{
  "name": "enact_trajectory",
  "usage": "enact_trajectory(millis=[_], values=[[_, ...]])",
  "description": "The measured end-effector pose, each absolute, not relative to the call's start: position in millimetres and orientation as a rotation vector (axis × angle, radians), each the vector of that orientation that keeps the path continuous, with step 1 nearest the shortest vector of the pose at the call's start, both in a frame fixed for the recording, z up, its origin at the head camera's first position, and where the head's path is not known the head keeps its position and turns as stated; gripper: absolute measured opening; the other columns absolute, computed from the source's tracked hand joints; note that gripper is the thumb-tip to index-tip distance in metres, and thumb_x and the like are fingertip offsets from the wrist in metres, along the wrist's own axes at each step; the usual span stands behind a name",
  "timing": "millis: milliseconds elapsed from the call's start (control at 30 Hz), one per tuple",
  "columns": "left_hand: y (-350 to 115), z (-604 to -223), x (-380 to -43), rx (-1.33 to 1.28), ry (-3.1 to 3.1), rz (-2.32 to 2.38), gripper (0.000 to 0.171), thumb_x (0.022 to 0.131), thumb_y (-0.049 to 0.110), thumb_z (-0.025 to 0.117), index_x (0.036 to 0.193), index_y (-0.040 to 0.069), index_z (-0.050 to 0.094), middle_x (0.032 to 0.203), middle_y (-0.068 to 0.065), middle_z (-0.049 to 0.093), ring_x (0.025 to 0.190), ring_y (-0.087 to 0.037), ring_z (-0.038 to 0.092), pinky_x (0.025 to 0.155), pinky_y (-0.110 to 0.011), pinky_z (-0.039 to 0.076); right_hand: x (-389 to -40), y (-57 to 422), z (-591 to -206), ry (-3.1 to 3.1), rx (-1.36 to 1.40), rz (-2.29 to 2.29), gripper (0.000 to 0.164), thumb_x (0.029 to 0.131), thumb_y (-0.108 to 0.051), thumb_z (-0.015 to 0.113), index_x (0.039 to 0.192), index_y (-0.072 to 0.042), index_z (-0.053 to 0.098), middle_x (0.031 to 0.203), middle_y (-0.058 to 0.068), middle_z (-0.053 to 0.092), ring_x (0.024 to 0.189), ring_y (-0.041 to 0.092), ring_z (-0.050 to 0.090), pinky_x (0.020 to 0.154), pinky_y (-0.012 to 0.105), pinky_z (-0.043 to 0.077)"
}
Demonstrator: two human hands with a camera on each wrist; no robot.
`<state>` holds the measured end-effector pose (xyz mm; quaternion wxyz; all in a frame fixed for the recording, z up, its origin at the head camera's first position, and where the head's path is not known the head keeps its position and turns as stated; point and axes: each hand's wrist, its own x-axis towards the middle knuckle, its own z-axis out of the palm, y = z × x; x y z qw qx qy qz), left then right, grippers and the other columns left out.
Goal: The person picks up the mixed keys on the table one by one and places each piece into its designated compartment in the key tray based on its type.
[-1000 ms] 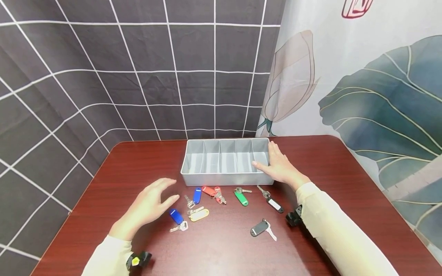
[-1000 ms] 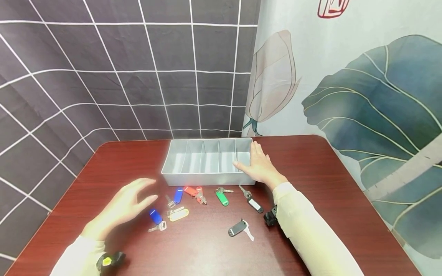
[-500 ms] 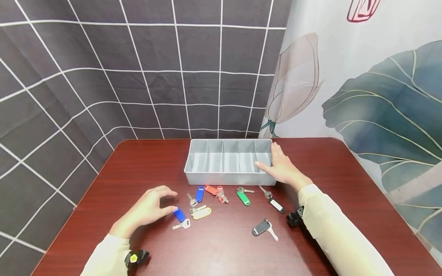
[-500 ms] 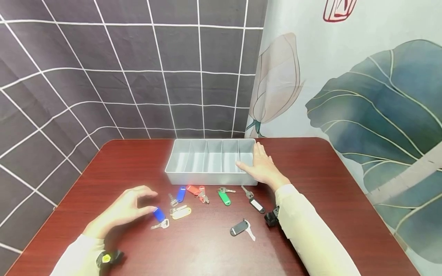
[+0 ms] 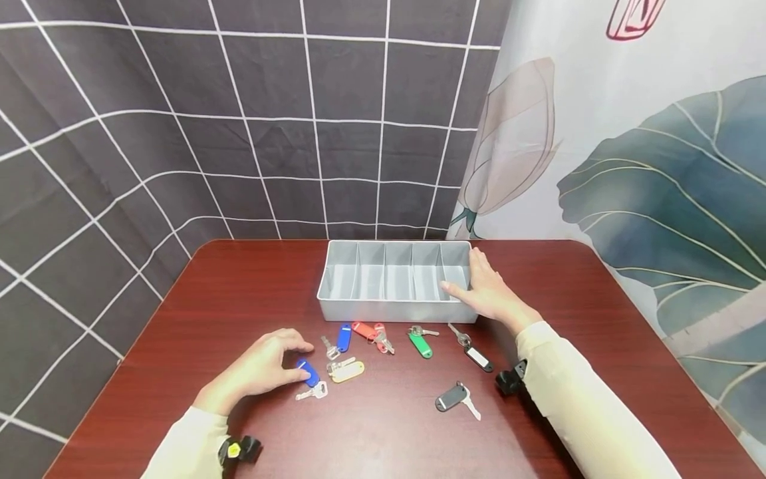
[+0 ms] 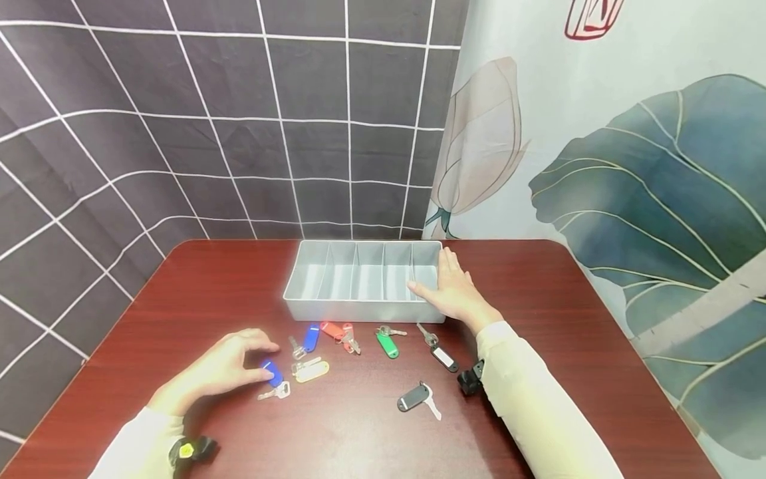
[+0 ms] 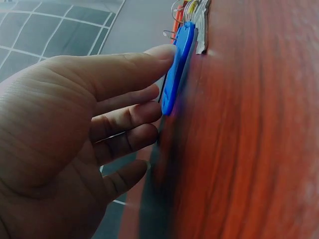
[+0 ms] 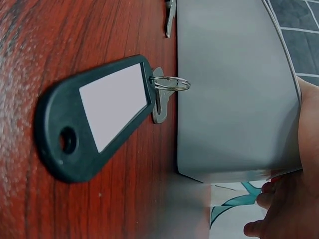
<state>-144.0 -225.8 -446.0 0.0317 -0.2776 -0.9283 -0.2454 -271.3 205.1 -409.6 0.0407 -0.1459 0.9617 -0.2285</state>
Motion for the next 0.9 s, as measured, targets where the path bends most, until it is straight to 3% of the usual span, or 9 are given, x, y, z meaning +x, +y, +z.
enact_trajectory(millis=[433,900], values=[[-225.6,-446.6,-144.0,-0.939,-2.875,-0.74,0.027,0.076,0.025,0.082,0.1,0.017,0.076,0.088,0.014,0.055,0.083,-0.005,0.05,0.074,-0.029,0.045,-269.9,204.6,-409.2,2.946,-0.445,-0.743,0.111,0.087,-0.069,0.049,0.149,0.008,-0.002,0.157,0.025,-0.003,0.145,0.036,-0.002,0.11,0.063,0.01],[-230.5,-448.1,-145.6,-0.896,-2.88,-0.747,0.024,0.075,0.024,0.083,0.097,0.018,0.075,0.085,0.016,0.057,0.08,-0.004,0.052,0.073,-0.029,0.046,-268.8,205.2,-409.4,2.942,-0.457,-0.742,0.109,0.088,-0.066,0.049,0.149,0.008,-0.003,0.157,0.026,-0.003,0.145,0.038,-0.002,0.11,0.062,0.009]])
